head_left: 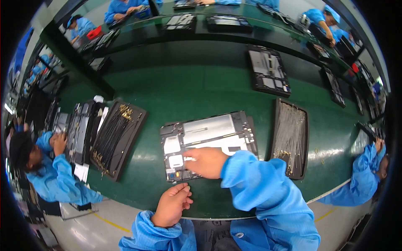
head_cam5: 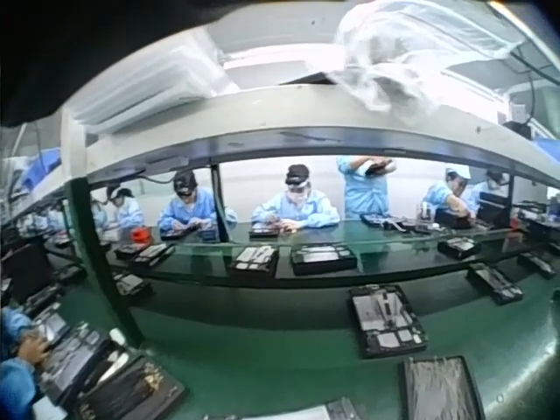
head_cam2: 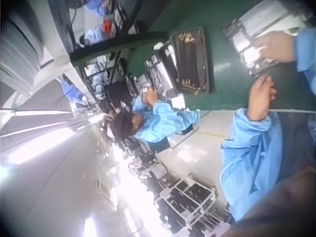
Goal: The person assembles internal components and wiring into electronic device frames by hand, taking parts from a part tray and connecting them into the frames.
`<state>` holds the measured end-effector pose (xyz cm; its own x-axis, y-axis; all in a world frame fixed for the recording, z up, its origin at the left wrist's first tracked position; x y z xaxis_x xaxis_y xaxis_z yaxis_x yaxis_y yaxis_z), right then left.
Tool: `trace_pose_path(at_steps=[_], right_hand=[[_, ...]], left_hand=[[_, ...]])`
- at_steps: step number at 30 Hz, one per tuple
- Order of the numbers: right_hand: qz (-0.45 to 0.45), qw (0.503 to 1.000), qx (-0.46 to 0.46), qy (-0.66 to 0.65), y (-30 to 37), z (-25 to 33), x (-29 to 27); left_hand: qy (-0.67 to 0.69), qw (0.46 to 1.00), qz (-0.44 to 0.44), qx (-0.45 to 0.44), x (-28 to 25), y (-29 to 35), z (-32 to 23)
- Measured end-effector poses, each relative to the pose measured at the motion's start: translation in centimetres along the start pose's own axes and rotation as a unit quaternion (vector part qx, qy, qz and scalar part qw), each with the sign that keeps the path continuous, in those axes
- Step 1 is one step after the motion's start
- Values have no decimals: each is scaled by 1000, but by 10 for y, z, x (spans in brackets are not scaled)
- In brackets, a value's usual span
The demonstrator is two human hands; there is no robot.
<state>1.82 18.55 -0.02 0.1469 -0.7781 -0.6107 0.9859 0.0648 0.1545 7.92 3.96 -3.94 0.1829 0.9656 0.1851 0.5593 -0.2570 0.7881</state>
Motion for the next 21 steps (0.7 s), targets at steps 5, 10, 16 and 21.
trace_pose_path(at_steps=[5, 10, 16, 21], right_hand=[[19, 993, 87, 75, -1, 10, 1], [-234, 955, 54, -174, 30, -41, -35], [-504, 804, 316, 12, 182, -131, -169], [-418, 842, 298, 167, 192, -133, -143]], left_hand=[[5, 999, -14, 30, 1, 3, -1], [14, 1000, -2, -3, 5, 4, 0], [29, 1000, 5, 1, 10, 10, -8], [28, 999, 16, -8, 12, 8, -12]])
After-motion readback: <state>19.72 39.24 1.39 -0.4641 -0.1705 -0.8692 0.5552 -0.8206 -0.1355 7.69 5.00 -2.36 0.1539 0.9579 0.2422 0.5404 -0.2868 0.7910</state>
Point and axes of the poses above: each hand's wrist, its own y-axis away from the middle knuckle, its own x-axis out of the palm, z = x × y, the point moved 6 cm from there along -y, towards the middle knuckle, and after that the axes turned 7 degrees about -z, right-handed, at the moved point
